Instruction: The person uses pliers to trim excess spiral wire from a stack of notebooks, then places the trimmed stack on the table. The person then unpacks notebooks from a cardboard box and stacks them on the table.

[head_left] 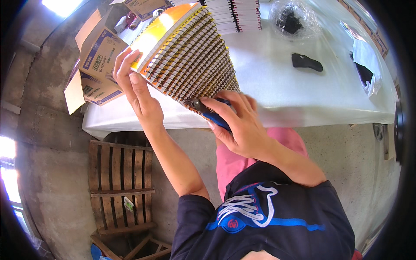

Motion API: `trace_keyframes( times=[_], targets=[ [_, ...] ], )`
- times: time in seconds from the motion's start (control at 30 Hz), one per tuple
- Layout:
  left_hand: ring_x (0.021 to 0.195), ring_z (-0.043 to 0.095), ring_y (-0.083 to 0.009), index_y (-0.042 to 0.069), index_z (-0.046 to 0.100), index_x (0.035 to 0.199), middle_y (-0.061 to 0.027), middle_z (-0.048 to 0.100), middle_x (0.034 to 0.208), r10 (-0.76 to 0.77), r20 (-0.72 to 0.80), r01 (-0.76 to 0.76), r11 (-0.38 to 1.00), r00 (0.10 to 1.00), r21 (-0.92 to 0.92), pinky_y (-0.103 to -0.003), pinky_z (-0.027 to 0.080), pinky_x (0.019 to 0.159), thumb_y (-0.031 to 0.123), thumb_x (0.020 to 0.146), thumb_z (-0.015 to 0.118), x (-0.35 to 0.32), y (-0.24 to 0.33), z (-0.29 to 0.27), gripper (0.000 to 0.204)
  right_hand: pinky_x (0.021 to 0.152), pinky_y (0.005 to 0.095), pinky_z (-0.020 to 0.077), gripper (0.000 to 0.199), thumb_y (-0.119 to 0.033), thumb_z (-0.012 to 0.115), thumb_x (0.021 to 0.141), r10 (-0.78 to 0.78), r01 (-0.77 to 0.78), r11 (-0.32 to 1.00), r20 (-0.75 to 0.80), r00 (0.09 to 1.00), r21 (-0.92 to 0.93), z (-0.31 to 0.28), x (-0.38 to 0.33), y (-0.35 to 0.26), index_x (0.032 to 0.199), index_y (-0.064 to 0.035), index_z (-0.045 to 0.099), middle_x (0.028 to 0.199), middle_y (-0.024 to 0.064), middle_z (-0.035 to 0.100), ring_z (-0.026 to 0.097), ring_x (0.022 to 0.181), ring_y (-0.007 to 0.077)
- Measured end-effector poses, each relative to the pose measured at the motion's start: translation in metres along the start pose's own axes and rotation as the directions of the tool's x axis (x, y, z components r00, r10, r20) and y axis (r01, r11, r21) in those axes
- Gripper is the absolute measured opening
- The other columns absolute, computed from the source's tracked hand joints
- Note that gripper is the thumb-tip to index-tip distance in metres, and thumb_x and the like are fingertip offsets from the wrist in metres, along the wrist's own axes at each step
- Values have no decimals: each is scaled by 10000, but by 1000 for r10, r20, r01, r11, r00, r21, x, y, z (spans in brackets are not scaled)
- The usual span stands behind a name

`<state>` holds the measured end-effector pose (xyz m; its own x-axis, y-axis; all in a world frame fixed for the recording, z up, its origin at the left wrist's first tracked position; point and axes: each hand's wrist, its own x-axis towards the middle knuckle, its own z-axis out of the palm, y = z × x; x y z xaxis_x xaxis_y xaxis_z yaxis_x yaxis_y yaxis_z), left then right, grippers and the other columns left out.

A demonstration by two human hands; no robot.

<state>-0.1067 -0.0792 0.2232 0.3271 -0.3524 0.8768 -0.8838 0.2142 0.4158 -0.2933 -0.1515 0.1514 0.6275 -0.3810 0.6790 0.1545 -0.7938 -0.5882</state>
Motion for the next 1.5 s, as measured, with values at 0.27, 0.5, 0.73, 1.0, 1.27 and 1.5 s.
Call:
trace_keyframes(
  times=[0.27,0.5,0.73,1.0,1.27,1.5],
  targets=[
    [1261,379,-205,94,444,1242,-115,384,1341,22,3,-22,1000,1000,-16,-374,330,1053,403,995,275,0,-3,1,430,898,491,295,513,-191,662,751,-149,135,938,-19,989,-319,2,-2,4,1245,-205,523,1120,70,483,494,1047,235],
    [1254,383,-209,95,448,1230,-119,401,1317,32,-14,-32,999,999,-24,-376,313,1066,418,994,250,0,1,5,446,783,350,401,481,-152,651,780,-147,156,950,53,988,-272,5,-2,7,1247,-163,536,1070,80,516,532,943,227],
    [1253,384,-212,92,447,1232,-118,401,1316,33,-13,-34,999,999,-28,-376,316,1060,425,993,253,0,-3,4,453,636,330,476,362,-138,569,883,74,-111,879,97,993,464,10,-5,1,1230,-58,501,938,133,557,581,786,230],
    [1250,383,-212,89,444,1236,-122,396,1321,9,-18,-10,997,1000,-74,-378,310,1062,426,991,264,0,1,5,453,791,362,444,419,-169,602,853,212,-284,873,216,953,397,2,-5,4,1241,-76,473,1049,140,542,559,964,274],
    [1249,386,-214,95,446,1232,-123,400,1315,26,-14,-26,999,1000,-43,-379,313,1065,437,988,265,1,-1,4,458,889,539,311,515,-192,660,749,-65,54,971,-42,997,-232,10,-11,5,1236,-208,494,1137,85,475,491,1031,255],
    [1242,397,-213,97,445,1227,-108,410,1312,26,-21,-26,998,999,-48,-378,317,1064,440,986,268,1,-1,5,455,793,410,411,469,-192,650,763,-49,62,975,65,997,-215,11,-11,8,1213,-171,516,1121,72,484,528,969,247]
  ],
)
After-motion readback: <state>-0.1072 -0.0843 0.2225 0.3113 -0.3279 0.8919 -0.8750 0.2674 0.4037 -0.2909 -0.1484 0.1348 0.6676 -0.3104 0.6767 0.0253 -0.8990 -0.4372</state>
